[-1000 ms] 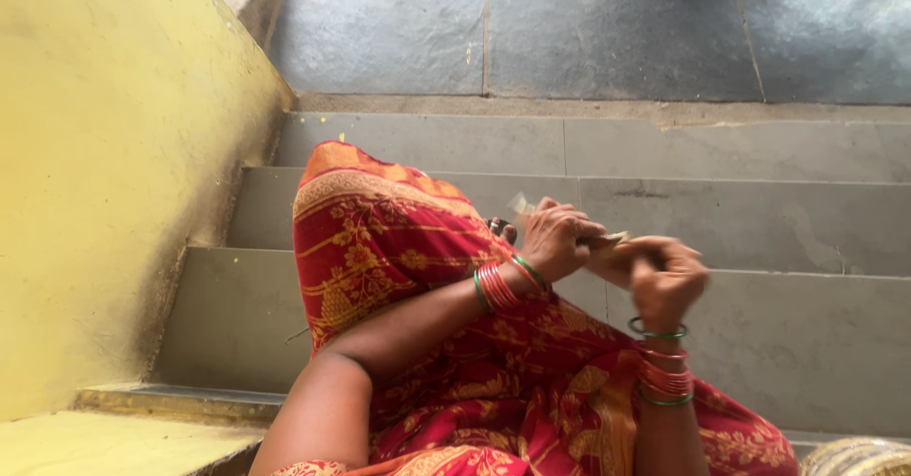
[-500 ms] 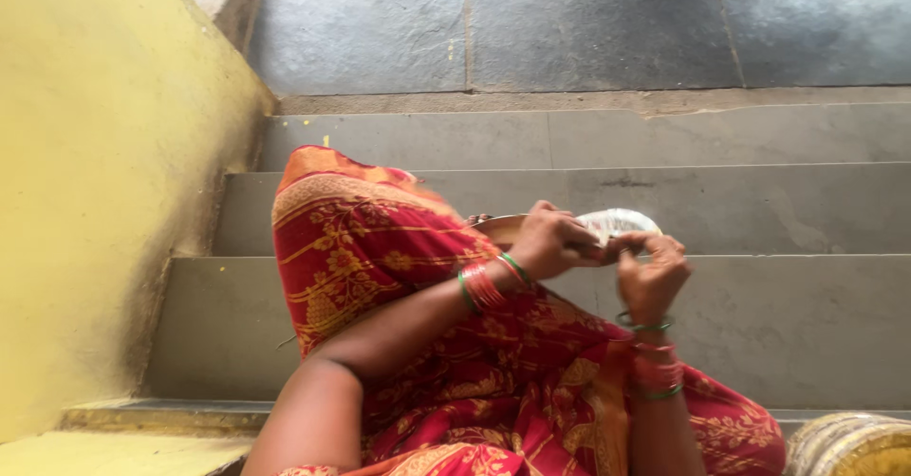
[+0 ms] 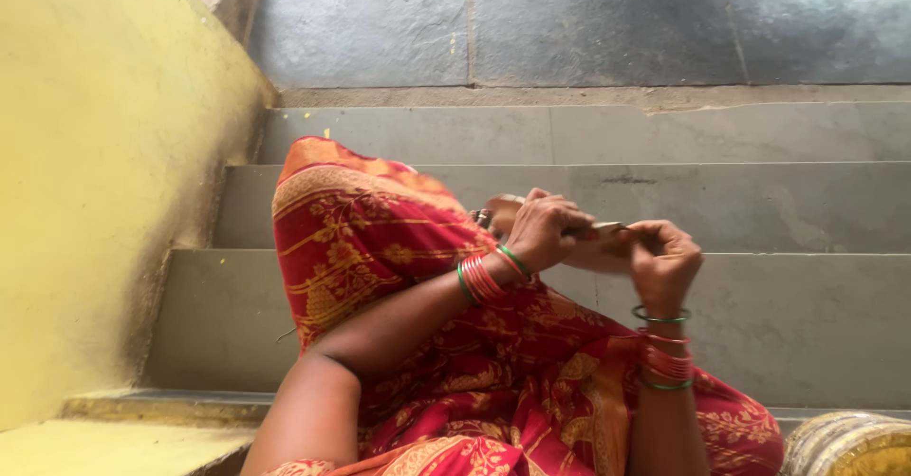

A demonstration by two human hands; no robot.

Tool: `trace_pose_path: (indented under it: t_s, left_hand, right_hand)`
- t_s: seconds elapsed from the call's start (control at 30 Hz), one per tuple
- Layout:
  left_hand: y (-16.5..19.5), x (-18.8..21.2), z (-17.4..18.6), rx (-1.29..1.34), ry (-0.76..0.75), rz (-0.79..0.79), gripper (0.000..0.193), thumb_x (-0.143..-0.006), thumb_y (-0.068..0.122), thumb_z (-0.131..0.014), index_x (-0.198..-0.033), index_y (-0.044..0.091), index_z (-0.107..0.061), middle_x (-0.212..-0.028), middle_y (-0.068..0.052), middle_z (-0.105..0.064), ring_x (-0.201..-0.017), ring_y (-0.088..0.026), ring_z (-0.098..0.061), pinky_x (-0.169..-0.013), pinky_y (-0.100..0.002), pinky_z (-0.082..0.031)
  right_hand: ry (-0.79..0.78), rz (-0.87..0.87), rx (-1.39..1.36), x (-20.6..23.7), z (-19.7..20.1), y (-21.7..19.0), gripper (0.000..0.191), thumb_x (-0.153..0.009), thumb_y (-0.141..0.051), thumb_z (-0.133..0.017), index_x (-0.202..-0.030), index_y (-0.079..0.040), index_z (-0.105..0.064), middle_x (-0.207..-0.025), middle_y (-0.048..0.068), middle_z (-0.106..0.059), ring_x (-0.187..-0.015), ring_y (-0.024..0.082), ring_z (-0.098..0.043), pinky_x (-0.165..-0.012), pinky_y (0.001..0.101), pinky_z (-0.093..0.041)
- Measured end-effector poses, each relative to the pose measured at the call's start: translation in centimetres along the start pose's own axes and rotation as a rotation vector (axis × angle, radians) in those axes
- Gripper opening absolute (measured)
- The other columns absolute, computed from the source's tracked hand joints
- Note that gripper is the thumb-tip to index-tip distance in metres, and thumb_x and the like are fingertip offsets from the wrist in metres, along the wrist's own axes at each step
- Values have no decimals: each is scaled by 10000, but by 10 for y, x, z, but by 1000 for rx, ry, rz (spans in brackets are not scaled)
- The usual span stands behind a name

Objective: The person sits on stone steps and shapes disposable plates by hand, pressing and folding the rims of each plate and turning it while working. Finished plates are set onto a growing stack beside them, and they continue with the next plate.

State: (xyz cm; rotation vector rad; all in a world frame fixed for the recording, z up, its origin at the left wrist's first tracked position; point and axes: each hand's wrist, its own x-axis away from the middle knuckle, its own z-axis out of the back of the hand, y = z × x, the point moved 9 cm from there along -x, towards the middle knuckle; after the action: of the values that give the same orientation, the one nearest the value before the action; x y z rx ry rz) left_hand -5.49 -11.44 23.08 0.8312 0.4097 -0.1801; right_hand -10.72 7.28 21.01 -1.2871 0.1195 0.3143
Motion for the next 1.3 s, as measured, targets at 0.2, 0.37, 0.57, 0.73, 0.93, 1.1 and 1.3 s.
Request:
trace_pose_path:
  t_s: [0.2,0.37,0.57,0.73,0.93,1.1,1.3]
  left_hand:
    - [8,-5,17,-29,53,-31,148,-828,197,-745,-961,172,-803,-853,2,-737,-897,-172,-684,-940,-363,-401]
    - [20,-4,12,-98,29,-113,192,-808,212,-740,-985,150,-783,-848,-8,-730,-890,-182,-677,-939,-385,-378]
    - [0,0,-11,13,-119,18,187,-812,171,-701,-964,199,-805,-905,22,-777,-900,-167,-699,-896,-351,-420]
    - [-23,1,-20,22,-11,99,131,-781,239,-769,-899,224,-825,-865,22,-779,-863,-173,-697,-884,-341,-453]
    - [-35,-2,-31,115,24,57,77,-859,194,-720,-894,230,-779,-931,50,-760,-909,-114,-704,-913,-288,-506]
    - [-23,-2,-12,5,38,33,204,-722,139,-715,-866,235,-823,-848,41,-773,-863,-143,-670,-912,-337,-444]
    - [19,-1,0,-47,54,-129,254,-662,123,-694,-872,206,-811,-830,16,-741,-882,-166,-674,-949,-357,-440]
  right_hand:
    - [-120,50,191,-8,16,-13,75,-920,-9,-761,-994,-22,-761,-882,37,-762,-844,84,-688,-793,260,-550]
    - [-70,140,224,1,15,-30,88,-927,19,-723,-966,-30,-784,-884,39,-768,-850,90,-703,-828,273,-560]
    - [-87,55,115,0,8,-30,110,-860,10,-768,-913,-84,-786,-854,19,-774,-812,128,-711,-813,318,-592]
    - [3,72,207,8,9,-34,101,-842,-19,-847,-891,-81,-784,-840,36,-764,-751,115,-679,-732,311,-571]
    - [2,117,266,12,-3,-40,72,-836,0,-830,-841,-61,-792,-799,69,-744,-724,136,-665,-711,311,-537]
    - [98,330,323,23,-8,-59,79,-838,22,-796,-848,-55,-783,-810,84,-779,-768,148,-679,-973,360,-523]
    - [48,-76,49,9,-4,-24,92,-870,-23,-730,-861,-111,-752,-823,-5,-752,-767,132,-703,-787,325,-565]
